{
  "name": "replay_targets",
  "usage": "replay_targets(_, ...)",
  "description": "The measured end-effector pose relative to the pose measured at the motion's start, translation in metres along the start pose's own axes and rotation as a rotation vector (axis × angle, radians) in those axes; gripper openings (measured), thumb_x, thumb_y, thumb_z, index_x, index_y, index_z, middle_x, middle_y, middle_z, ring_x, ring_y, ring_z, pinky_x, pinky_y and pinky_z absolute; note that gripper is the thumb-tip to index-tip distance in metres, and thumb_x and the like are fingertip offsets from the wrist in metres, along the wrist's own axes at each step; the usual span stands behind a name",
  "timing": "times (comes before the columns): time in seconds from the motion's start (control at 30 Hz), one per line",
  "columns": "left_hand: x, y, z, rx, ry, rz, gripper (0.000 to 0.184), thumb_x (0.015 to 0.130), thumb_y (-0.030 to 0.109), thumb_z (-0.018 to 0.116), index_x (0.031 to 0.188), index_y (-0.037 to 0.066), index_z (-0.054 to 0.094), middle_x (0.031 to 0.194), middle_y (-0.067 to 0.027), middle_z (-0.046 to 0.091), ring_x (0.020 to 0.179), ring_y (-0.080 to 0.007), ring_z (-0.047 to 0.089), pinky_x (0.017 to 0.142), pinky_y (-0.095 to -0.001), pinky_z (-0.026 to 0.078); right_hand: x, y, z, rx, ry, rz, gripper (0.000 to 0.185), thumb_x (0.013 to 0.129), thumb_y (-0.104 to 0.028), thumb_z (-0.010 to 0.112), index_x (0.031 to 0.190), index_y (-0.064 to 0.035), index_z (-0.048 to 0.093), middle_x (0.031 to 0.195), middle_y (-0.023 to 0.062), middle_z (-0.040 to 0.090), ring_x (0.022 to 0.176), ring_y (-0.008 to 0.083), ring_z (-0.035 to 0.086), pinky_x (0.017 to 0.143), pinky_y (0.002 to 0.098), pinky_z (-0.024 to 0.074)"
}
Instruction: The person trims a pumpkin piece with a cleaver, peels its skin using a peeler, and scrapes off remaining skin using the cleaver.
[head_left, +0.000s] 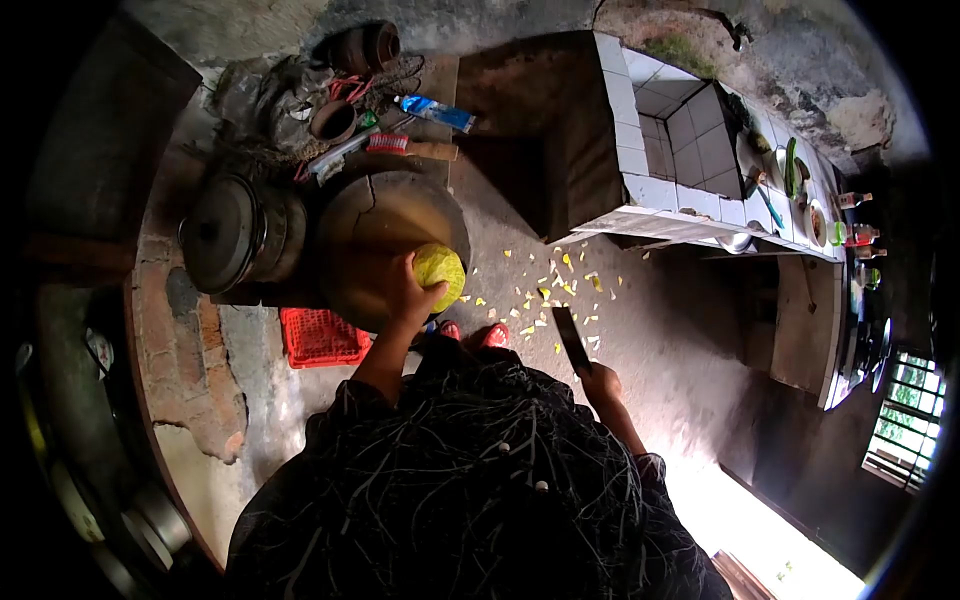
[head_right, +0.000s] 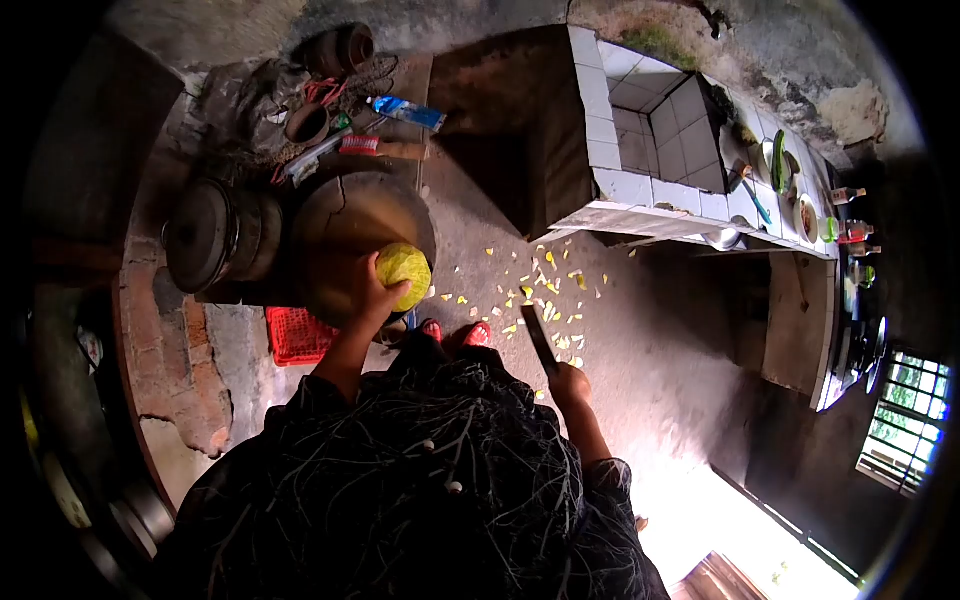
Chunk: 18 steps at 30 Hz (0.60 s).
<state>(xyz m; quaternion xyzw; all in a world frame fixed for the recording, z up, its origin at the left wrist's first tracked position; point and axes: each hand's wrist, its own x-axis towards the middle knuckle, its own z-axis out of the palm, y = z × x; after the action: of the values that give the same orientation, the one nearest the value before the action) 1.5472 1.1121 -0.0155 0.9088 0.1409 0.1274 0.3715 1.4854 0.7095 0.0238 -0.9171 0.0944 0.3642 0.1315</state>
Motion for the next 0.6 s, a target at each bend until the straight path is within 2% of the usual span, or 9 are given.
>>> replay_targets(0.03, -0.001, 0.006, -0.001, -0.002, 0.01, 0.003, 0.081, 0.055, 0.029, 0.081, 0.123, 0.006, 0.044, 0.12, -0.02, 0.046, 0.113, -0.036, 0.044, 0.095, -0.0465, 0.038, 0.005, -0.017, -0.008, -0.042, -0.01, -0.036, 0.037, 0.087, -0.041, 0.046, 0.102, -0.0122, 0.064, 0.098, 0.0185, 0.065, 0.094, 0.0369, 0.061, 0.08, 0.0474, 0.0482)
replay_targets(0.1, -0.006, 0.03, -0.007, 0.412, 0.106, 0.232, 0.081, 0.053, 0.029, 0.082, 0.124, 0.012, 0.046, 0.129, -0.0204, 0.041, 0.118, -0.0369, 0.041, 0.097, -0.0512, 0.036, 0.008, -0.047, -0.023, 0.019, 0.031, -0.087, 0.034, 0.087, -0.039, 0.048, 0.106, -0.0154, 0.063, 0.098, 0.0176, 0.065, 0.095, 0.0365, 0.062, 0.081, 0.047, 0.0486)
replay_targets(0.13, -0.009, 0.044, -0.012, 0.45, 0.021, 0.236, 0.081, 0.056, 0.029, 0.081, 0.129, 0.02, 0.045, 0.14, -0.0182, 0.033, 0.128, -0.0383, 0.033, 0.099, -0.0581, 0.03, 0.009, -0.061, -0.029, 0.045, 0.066, -0.112, 0.032, 0.087, -0.038, 0.049, 0.106, -0.0162, 0.063, 0.098, 0.0176, 0.066, 0.094, 0.0367, 0.062, 0.081, 0.0472, 0.0485)
replay_targets(0.17, -0.012, 0.058, -0.018, 0.451, 0.033, 0.23, 0.081, 0.056, 0.029, 0.081, 0.129, 0.02, 0.045, 0.14, -0.0182, 0.033, 0.128, -0.0383, 0.033, 0.099, -0.0581, 0.03, 0.009, -0.072, -0.033, 0.069, 0.1, -0.138, 0.031, 0.087, -0.037, 0.05, 0.106, -0.017, 0.063, 0.097, 0.0176, 0.066, 0.094, 0.0369, 0.062, 0.081, 0.0474, 0.0485)
replay_targets(0.2, -0.016, 0.067, -0.02, 0.529, -0.079, 0.27, 0.076, 0.061, 0.028, 0.078, 0.129, 0.022, 0.046, 0.142, -0.0169, 0.031, 0.131, -0.0382, 0.029, 0.1, -0.0597, 0.028, 0.013, -0.075, -0.031, 0.122, 0.161, -0.217, 0.032, 0.085, -0.037, 0.054, 0.104, -0.0118, 0.061, 0.087, 0.019, 0.065, 0.085, 0.0399, 0.061, 0.071, 0.0485, 0.0479)
replay_targets(0.23, -0.019, 0.075, -0.023, 0.604, -0.196, 0.313, 0.071, 0.066, 0.028, 0.075, 0.13, 0.024, 0.047, 0.144, -0.0155, 0.03, 0.134, -0.0381, 0.025, 0.102, -0.0613, 0.026, 0.016, -0.077, -0.031, 0.117, 0.165, -0.223, 0.032, 0.085, -0.037, 0.054, 0.104, -0.0118, 0.061, 0.087, 0.019, 0.065, 0.085, 0.0399, 0.061, 0.071, 0.0485, 0.0479)
replay_targets(0.27, -0.025, 0.062, -0.012, 0.621, -0.157, 0.363, 0.054, 0.078, 0.027, 0.062, 0.13, 0.027, 0.05, 0.147, -0.0119, 0.027, 0.138, -0.0372, 0.019, 0.104, -0.0634, 0.02, 0.02, -0.078, -0.031, 0.155, 0.177, -0.247, 0.032, 0.085, -0.037, 0.054, 0.103, -0.0113, 0.061, 0.087, 0.0186, 0.065, 0.084, 0.0395, 0.062, 0.071, 0.048, 0.0476)
replay_targets(0.4, -0.033, 0.041, 0.003, 0.701, -0.094, 0.398, 0.044, 0.086, 0.024, 0.046, 0.129, 0.027, 0.05, 0.148, -0.0083, 0.027, 0.137, -0.0361, 0.021, 0.106, -0.0627, 0.015, 0.021, -0.068, -0.041, 0.203, 0.199, -0.279, 0.032, 0.084, -0.036, 0.055, 0.097, -0.0078, 0.062, 0.08, 0.0168, 0.064, 0.077, 0.0363, 0.063, 0.066, 0.045, 0.0465)
replay_targets(0.6, -0.046, 0.029, 0.014, 0.751, -0.122, 0.389, 0.045, 0.087, 0.024, 0.044, 0.132, 0.024, 0.048, 0.149, -0.0096, 0.024, 0.138, -0.0378, 0.016, 0.104, -0.0653, 0.014, 0.018, -0.03, -0.042, 0.208, 0.18, -0.26, 0.03, 0.082, -0.031, 0.055, 0.096, -0.0053, 0.061, 0.069, 0.0149, 0.063, 0.058, 0.0292, 0.061, 0.056, 0.0425, 0.0459)
